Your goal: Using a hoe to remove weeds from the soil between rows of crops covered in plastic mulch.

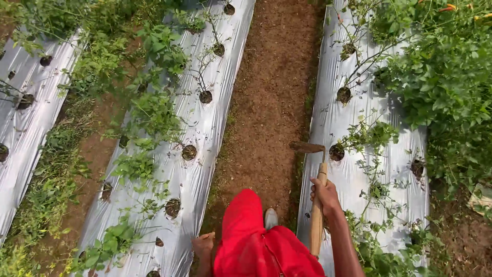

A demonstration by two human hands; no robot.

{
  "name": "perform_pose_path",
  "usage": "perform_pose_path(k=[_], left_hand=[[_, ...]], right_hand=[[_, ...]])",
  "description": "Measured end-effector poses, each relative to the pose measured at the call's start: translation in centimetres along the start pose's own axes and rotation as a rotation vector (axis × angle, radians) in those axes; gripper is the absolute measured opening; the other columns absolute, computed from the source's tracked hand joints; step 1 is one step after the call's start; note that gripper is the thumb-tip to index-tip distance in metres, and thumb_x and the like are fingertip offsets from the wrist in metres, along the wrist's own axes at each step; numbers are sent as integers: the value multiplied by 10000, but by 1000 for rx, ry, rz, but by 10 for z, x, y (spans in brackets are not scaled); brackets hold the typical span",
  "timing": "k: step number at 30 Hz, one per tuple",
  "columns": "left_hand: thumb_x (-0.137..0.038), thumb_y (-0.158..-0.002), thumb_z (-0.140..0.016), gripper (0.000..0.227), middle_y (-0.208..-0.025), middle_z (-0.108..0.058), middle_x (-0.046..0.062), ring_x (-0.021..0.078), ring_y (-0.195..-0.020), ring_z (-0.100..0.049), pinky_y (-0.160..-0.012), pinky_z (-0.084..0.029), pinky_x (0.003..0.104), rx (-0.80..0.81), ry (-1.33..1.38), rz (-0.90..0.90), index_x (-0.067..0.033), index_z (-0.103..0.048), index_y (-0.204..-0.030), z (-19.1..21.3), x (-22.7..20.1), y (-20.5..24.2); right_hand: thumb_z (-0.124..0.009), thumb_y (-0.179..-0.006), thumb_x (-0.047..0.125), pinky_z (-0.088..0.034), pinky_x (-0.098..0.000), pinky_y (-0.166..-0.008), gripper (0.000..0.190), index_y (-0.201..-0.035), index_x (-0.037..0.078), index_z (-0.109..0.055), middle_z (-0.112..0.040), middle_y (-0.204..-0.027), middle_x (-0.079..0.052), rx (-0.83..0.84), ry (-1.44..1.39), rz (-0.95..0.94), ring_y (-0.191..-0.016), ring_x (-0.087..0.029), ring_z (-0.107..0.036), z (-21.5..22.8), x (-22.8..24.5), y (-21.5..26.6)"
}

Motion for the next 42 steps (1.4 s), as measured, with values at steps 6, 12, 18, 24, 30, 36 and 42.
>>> perform_pose_path(k=[6,12,18,24,30,36,42], left_hand=[[-305,-706,-861,262,-931,-836,-48,160,-880,-791,-832,-595,278,56,-36,84,-235,-890,-956,-65,-119,-61],[-390,-1006,-344,491,-1541,-525,-50,374,-1350,-564,-911,-432,805,393,-828,-117,-502,-542,-1441,-127,-362,-167],[-51,-787,-820,117,-733,-774,111,176,-585,-690,-464,-539,262,295,447,-352,-1,-831,-892,-139,-702,-184],[111,-823,-666,226,-951,-786,173,237,-790,-769,-702,-651,304,540,527,-549,41,-777,-1007,-170,-973,-160],[10,-1014,-544,239,-1122,-730,184,211,-907,-707,-836,-584,277,477,519,-299,92,-716,-1159,-251,-1075,-235],[-31,-883,-770,225,-891,-803,191,265,-708,-764,-662,-657,319,198,345,-5,53,-799,-1089,-232,-1136,-255],[-303,-890,-694,398,-522,-502,21,146,-506,-396,-487,-279,323,246,-1,-264,-119,-592,-552,-257,-1266,-268]], right_hand=[[-636,-977,159,-410,-326,-464,304,-689,124,-547,-535,-579,-49,146,6,78,-482,-168,-470,-81,125,-140],[-654,-952,160,-399,-311,-444,207,-796,148,-518,-520,-634,-22,89,-46,139,-514,-145,-470,-166,276,-303],[-624,-909,87,-393,-267,-396,113,-824,96,-550,-486,-628,-1,128,-268,120,-491,-115,-440,-219,448,-367],[-629,-991,204,-427,-364,-457,149,-938,77,-573,-515,-718,-58,-132,102,162,-590,-193,-503,-241,565,-486],[-691,-941,254,-522,-425,-535,250,-886,35,-582,-556,-640,-127,-80,41,329,-513,-253,-604,-270,682,-659],[-641,-989,283,-457,-366,-647,218,-1058,79,-612,-609,-846,-76,-140,255,217,-731,-190,-522,-289,840,-759],[-642,-968,303,-455,-357,-801,222,-1038,93,-634,-613,-876,-40,-150,170,239,-834,-189,-542,-290,943,-870]])
Point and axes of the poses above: each hand's wrist, its own y-axis away from the middle knuckle, its own z-axis out of the back of the hand, x = y × z, the point moved 6 cm from there along -y, towards the middle knuckle
